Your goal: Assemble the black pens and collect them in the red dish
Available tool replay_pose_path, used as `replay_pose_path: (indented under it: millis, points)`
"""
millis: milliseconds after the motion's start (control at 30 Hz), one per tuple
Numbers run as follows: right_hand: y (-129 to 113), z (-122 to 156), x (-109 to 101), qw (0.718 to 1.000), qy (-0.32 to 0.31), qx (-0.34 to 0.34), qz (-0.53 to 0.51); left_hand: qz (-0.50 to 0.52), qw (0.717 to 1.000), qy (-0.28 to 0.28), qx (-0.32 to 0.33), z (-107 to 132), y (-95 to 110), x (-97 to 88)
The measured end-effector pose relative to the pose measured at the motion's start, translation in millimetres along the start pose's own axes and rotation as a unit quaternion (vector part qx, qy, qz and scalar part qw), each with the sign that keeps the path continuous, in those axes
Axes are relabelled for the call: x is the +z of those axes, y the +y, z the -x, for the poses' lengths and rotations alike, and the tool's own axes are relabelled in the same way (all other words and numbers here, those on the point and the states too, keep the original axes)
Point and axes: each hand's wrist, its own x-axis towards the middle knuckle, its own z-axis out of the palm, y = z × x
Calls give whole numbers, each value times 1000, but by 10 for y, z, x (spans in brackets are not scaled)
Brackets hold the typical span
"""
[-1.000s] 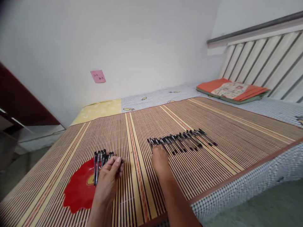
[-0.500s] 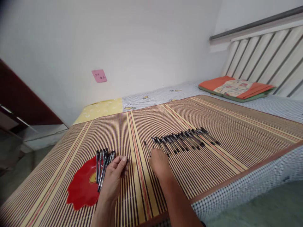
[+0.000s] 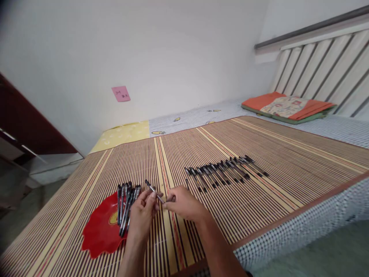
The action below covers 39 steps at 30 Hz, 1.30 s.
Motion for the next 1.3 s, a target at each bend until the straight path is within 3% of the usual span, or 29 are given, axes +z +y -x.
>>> replay_pose_path:
  millis: [100, 133, 200, 267, 367, 533, 733, 833, 967, 1100, 1300]
  points:
    - [-53, 11, -24, 998, -54, -17, 8, 19, 1000, 14, -4, -3, 14, -45]
    - [-51, 5, -64, 999, -31, -9, 37, 26, 1000, 13, -9, 1, 23, -62]
    - [-6, -17, -177, 988, 76, 44, 131, 39, 999, 4, -19, 11, 42, -89]
    - [75, -49, -289, 946, 176, 126, 242, 46, 999, -3, -24, 19, 56, -103]
    - [196, -101, -352, 900, 188, 205, 336, 56, 998, -4, -29, 25, 70, -94]
    - [270, -178, -223, 899, 169, 223, 338, 27, 998, -45, -23, 45, 115, -60]
    - [275, -209, -208, 908, 191, 184, 325, 6, 997, -72, -8, 69, 148, -50]
    - [196, -163, -261, 930, 250, 93, 252, 17, 997, -81, -8, 74, 124, -47]
    - [-49, -57, -305, 957, 289, -27, -20, 17, 995, -95, -8, 67, 67, -40]
    - [-310, 46, -332, 934, 278, -80, -212, 15, 992, -118, -27, 58, 32, -19]
    - [-436, 133, -395, 915, 291, -107, -259, -21, 985, -170, -32, 88, 58, 8]
